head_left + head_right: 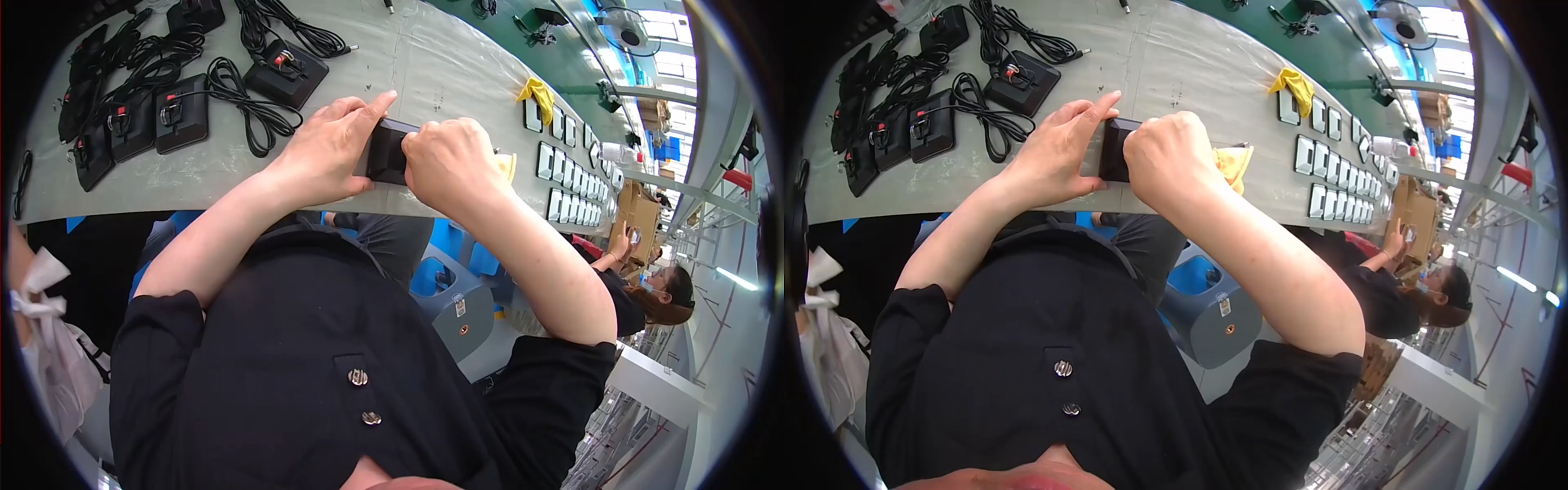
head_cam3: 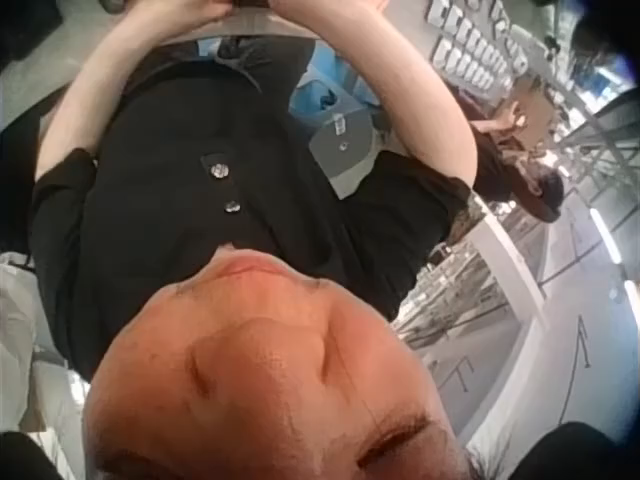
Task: Cleaning and inspecting LED floodlight fixtures on a factory assembly line.
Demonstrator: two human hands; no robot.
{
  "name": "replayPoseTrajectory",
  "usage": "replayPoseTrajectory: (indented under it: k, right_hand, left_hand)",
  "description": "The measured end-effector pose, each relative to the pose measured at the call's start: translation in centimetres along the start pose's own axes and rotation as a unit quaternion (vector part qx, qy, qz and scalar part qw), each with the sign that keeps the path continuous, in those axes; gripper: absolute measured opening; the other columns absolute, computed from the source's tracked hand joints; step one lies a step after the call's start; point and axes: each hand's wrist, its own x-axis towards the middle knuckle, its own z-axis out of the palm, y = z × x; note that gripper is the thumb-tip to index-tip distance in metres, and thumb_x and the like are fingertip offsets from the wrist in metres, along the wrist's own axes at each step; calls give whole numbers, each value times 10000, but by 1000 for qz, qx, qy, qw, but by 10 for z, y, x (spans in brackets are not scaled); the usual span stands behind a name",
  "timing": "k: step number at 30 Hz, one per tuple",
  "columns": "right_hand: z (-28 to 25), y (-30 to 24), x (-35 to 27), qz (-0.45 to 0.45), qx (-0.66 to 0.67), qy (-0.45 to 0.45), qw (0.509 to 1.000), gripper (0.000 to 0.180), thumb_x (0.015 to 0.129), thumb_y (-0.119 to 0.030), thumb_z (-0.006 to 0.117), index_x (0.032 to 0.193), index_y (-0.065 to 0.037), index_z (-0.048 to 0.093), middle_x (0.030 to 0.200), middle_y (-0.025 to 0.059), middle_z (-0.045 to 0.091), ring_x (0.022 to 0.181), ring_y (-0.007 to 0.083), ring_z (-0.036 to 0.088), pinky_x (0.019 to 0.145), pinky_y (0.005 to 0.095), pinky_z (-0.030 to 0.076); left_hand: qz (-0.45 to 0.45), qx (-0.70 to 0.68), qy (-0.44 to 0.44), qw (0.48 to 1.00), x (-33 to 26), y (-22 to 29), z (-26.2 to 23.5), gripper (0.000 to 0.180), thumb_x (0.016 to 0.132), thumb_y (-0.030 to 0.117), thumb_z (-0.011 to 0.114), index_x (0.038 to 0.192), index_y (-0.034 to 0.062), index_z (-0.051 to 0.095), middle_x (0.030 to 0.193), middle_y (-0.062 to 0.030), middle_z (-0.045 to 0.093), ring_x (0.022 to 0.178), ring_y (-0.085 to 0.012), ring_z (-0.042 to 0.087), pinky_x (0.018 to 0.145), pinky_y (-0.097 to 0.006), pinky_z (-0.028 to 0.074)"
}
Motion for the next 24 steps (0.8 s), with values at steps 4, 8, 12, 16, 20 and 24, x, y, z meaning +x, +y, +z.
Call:
replayPoseTrajectory:
  k: [4, 8, 12, 16, 20, 24]
  right_hand:
    - [1, 3, 10, 6, 4, 9, 1000, 121, 711, -204, 633, 655, -112, 688, 657, 83, 663, 631, 211, 674, 561, 341, 496]
    - [7, -3, 11, 2, 18, -18, 1000, 127, 710, -248, 628, 685, -143, 695, 707, 60, 673, 715, 211, 685, 591, 348, 502]
    - [9, 15, -9, 32, 185, 9, 982, 269, 753, -310, 643, 854, -61, 658, 853, 136, 648, 786, 306, 663, 687, 404, 530]
    - [33, 18, -26, 42, 238, 65, 968, 409, 732, -304, 735, 994, -66, 530, 904, 121, 606, 839, 322, 647, 709, 429, 524]
    - [48, 11, -26, 69, 289, 91, 951, 453, 731, -269, 764, 1053, -87, 502, 935, 111, 636, 883, 312, 660, 722, 414, 531]
    - [51, 9, -22, 50, 315, 110, 941, 409, 754, -257, 734, 1017, -75, 479, 923, 124, 635, 907, 327, 636, 750, 436, 508]
  left_hand:
    - [22, -10, 26, 999, 6, -4, -14, 957, 629, 249, 814, 1430, 100, 312, 1279, -122, 524, 1245, -337, 426, 1033, -427, 367]
    - [35, 37, 34, 998, 2, -5, 0, 725, 621, 322, 815, 1244, 95, 520, 1265, -112, 513, 1216, -341, 439, 996, -452, 383]
    - [56, 119, 36, 991, 5, 21, -4, 673, 622, 331, 822, 1179, 80, 541, 1222, -73, 546, 1141, -286, 493, 924, -419, 438]
    - [58, 160, 25, 985, 10, 27, -5, 685, 626, 359, 819, 1175, 65, 534, 1207, -73, 548, 1131, -283, 502, 904, -415, 461]
    - [89, 189, -10, 978, 14, 29, -12, 664, 637, 342, 813, 1165, 45, 540, 1199, -91, 552, 1144, -281, 501, 926, -408, 457]
    - [19, 195, -52, 979, 21, 35, -12, 545, 629, 327, 802, 1042, 46, 586, 1055, -100, 597, 1086, -276, 554, 931, -391, 456]
